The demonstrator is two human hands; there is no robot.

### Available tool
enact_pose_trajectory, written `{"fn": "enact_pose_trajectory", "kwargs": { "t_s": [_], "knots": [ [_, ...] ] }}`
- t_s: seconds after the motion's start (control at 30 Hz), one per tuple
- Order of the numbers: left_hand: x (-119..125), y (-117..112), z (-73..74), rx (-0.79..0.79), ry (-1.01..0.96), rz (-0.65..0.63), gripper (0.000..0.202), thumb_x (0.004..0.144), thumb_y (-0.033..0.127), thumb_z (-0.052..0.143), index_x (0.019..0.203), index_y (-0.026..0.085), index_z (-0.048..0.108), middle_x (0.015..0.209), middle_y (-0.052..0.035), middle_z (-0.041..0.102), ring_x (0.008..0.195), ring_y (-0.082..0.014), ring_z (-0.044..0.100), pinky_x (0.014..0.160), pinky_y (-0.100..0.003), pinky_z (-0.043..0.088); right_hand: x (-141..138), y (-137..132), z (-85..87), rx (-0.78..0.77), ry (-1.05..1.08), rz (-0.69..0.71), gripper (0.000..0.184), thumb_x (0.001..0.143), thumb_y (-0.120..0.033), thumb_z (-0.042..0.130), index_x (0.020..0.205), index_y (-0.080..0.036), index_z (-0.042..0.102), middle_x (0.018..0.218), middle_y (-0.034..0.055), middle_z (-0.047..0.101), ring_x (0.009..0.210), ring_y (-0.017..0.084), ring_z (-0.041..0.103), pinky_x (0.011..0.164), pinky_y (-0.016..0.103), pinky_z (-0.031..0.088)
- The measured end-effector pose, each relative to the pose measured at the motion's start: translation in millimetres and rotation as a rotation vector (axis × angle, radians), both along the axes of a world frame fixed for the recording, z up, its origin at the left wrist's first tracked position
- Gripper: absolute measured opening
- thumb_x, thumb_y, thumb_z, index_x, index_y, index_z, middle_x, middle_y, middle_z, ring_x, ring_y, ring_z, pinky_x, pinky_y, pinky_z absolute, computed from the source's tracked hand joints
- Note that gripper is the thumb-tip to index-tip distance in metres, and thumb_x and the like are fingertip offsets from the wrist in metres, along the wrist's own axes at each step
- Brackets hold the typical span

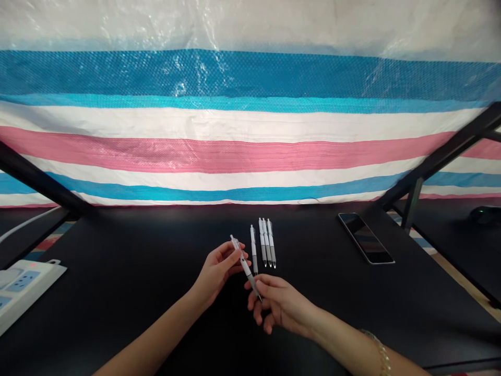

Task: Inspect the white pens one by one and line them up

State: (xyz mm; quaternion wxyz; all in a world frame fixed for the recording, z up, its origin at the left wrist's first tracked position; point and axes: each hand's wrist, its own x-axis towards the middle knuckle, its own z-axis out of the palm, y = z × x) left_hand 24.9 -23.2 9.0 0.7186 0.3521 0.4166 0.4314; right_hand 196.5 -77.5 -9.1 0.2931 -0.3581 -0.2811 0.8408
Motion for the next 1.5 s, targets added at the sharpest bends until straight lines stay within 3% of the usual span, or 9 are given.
{"fn": "enact_pose_trajectory", "kwargs": {
  "t_s": [0.1, 0.33, 0.43, 0.53, 0.67, 0.87, 1.0, 1.23, 1.5],
  "knots": [
    [1, -1, 0.8, -0.001, 0.0, -0.005, 0.025, 0.071, 0.029, 0.072, 0.09, 0.016, 0.065, 0.078, -0.0041, 0.067, 0.073, -0.0179, 0.065, 0.071, -0.029, 0.051, 0, 0, 1.1, 0.028, -0.073, 0.009, 0.035, 0.069, -0.038, 0.07, 0.084, -0.014, 0.051, 0.058, -0.0045, 0.052, 0.042, 0.006, 0.048, 0.036, 0.015, 0.034],
    [1, -1, 0.1, 0.043, -0.03, -0.048, 0.02, 0.071, 0.027, 0.072, 0.085, 0.015, 0.065, 0.076, -0.0044, 0.066, 0.072, -0.0181, 0.065, 0.07, -0.029, 0.051, -1, 0, -4.8, 0.049, -0.091, 0.061, 0.04, 0.072, -0.049, 0.064, 0.08, -0.01, 0.055, 0.055, 0.0005, 0.058, 0.036, 0.005, 0.046, 0.034, 0.015, 0.026],
    [1, -1, -1.2, 0.026, -0.033, -0.025, 0.02, 0.072, 0.028, 0.071, 0.087, 0.015, 0.065, 0.078, -0.0043, 0.067, 0.073, -0.018, 0.065, 0.071, -0.029, 0.051, 1, 1, -4.7, 0.037, -0.052, 0.045, 0.042, 0.074, -0.049, 0.061, 0.086, -0.008, 0.058, 0.058, 0.002, 0.06, 0.039, 0.006, 0.049, 0.037, 0.017, 0.03],
    [2, -1, -0.4, 0.032, 0.013, 0.001, 0.028, 0.074, 0.029, 0.069, 0.098, 0.017, 0.063, 0.08, -0.0035, 0.066, 0.073, -0.0176, 0.065, 0.07, -0.029, 0.051, 3, 2, 0.0, -0.009, 0.015, 0.045, 0.042, 0.078, -0.046, 0.057, 0.096, -0.008, 0.06, 0.069, 0.0067, 0.064, 0.054, 0.012, 0.059, 0.045, 0.019, 0.038],
    [2, -3, 2.5, 0.121, 0.101, 0.003, 0.05, 0.077, 0.03, 0.064, 0.123, 0.026, 0.045, 0.077, -0.0007, 0.067, 0.069, -0.0167, 0.064, 0.068, -0.03, 0.051, 3, 2, 6.6, -0.031, 0.074, 0.068, 0.037, 0.078, -0.037, 0.054, 0.101, -0.008, 0.06, 0.084, 0.0125, 0.065, 0.077, 0.02, 0.063, 0.059, 0.026, 0.045],
    [3, -4, 2.5, 0.154, 0.141, 0.027, 0.04, 0.076, 0.032, 0.065, 0.111, 0.024, 0.048, 0.075, -0.0007, 0.067, 0.065, -0.015, 0.063, 0.066, -0.029, 0.05, 3, 2, 5.9, -0.042, 0.101, 0.058, 0.034, 0.076, -0.032, 0.056, 0.098, -0.007, 0.061, 0.086, 0.0135, 0.065, 0.079, 0.022, 0.064, 0.072, 0.033, 0.044],
    [3, -4, 2.3, 0.147, 0.143, 0.023, 0.047, 0.076, 0.032, 0.065, 0.117, 0.025, 0.044, 0.076, -0.0005, 0.068, 0.065, -0.0149, 0.064, 0.067, -0.029, 0.05, 3, 2, 6.5, -0.047, 0.099, 0.063, 0.034, 0.077, -0.032, 0.054, 0.099, -0.007, 0.062, 0.085, 0.0123, 0.066, 0.08, 0.021, 0.063, 0.073, 0.032, 0.043],
    [2, -3, 0.5, 0.138, 0.146, -0.019, 0.04, 0.076, 0.032, 0.065, 0.109, 0.023, 0.046, 0.077, -0.0027, 0.069, 0.065, -0.0164, 0.065, 0.066, -0.03, 0.051, 3, 1, 7.0, -0.059, 0.106, 0.057, 0.036, 0.078, -0.035, 0.053, 0.1, -0.007, 0.061, 0.087, 0.013, 0.065, 0.08, 0.021, 0.063, 0.075, 0.033, 0.043],
    [2, -4, 1.2, 0.168, 0.173, -0.033, 0.036, 0.078, 0.031, 0.063, 0.108, 0.023, 0.044, 0.077, -0.0017, 0.068, 0.065, -0.0164, 0.065, 0.066, -0.031, 0.052, 4, 3, 4.7, -0.053, 0.114, 0.063, 0.032, 0.076, -0.027, 0.053, 0.1, -0.007, 0.061, 0.086, 0.0128, 0.065, 0.08, 0.022, 0.063, 0.074, 0.033, 0.043]
  ]
}}
